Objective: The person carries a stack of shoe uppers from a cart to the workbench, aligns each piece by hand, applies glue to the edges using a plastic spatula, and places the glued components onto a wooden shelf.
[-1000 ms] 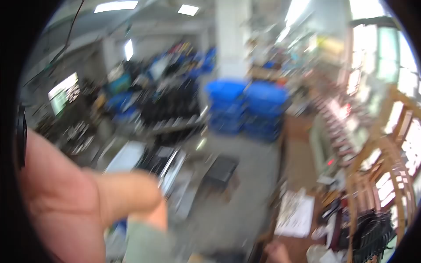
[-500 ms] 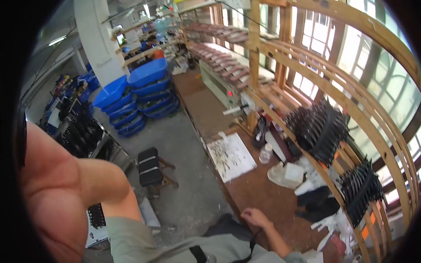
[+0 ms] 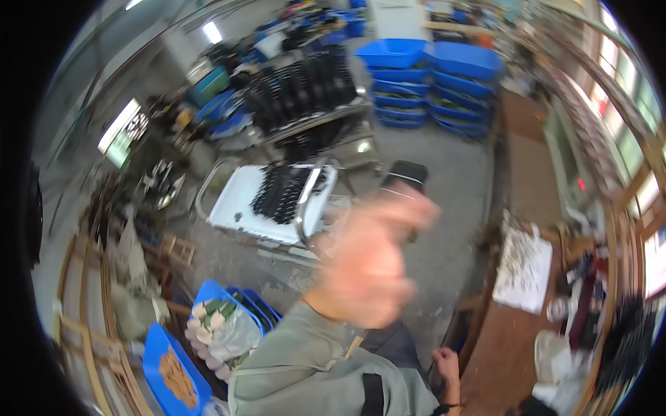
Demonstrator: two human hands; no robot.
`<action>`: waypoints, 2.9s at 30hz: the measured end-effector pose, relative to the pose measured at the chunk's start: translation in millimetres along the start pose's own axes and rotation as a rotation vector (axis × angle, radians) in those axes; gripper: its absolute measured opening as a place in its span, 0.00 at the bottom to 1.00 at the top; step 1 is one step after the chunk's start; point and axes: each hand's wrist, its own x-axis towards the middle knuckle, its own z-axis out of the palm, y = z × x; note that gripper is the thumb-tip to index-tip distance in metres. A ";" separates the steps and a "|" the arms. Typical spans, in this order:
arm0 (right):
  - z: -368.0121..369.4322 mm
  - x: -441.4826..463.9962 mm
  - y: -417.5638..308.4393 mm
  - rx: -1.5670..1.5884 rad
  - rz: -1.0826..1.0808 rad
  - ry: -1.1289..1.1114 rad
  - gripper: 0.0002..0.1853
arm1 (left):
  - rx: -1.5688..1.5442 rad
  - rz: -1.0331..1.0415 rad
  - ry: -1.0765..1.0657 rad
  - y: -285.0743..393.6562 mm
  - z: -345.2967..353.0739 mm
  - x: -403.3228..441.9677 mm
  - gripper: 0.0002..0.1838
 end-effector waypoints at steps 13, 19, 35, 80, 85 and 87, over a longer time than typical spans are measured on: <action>132.9 206.5 -257.4 -0.668 -0.059 -0.397 0.17 | 0.114 -1.030 1.046 -173.4 -350.8 -279.7 0.10; 280.6 286.8 -437.4 -0.765 -0.495 -0.474 0.13 | 0.179 -0.764 1.471 -154.0 -508.4 -272.7 0.12; 647.2 562.0 -643.4 -0.738 -0.420 -0.757 0.54 | 0.148 -1.204 1.681 -244.4 -740.5 -234.1 0.42; 102.3 149.6 -328.9 1.035 -0.070 0.390 0.31 | -0.376 -1.683 -0.604 -394.9 -308.1 -2.4 0.24; 69.0 -2.7 -231.8 1.154 -0.223 0.932 0.32 | -0.548 -1.615 -1.168 -360.1 -77.9 -29.2 0.24; 48.1 -75.9 -232.8 1.047 -0.328 1.096 0.31 | -0.677 -1.443 -1.289 -326.5 1.5 -32.9 0.25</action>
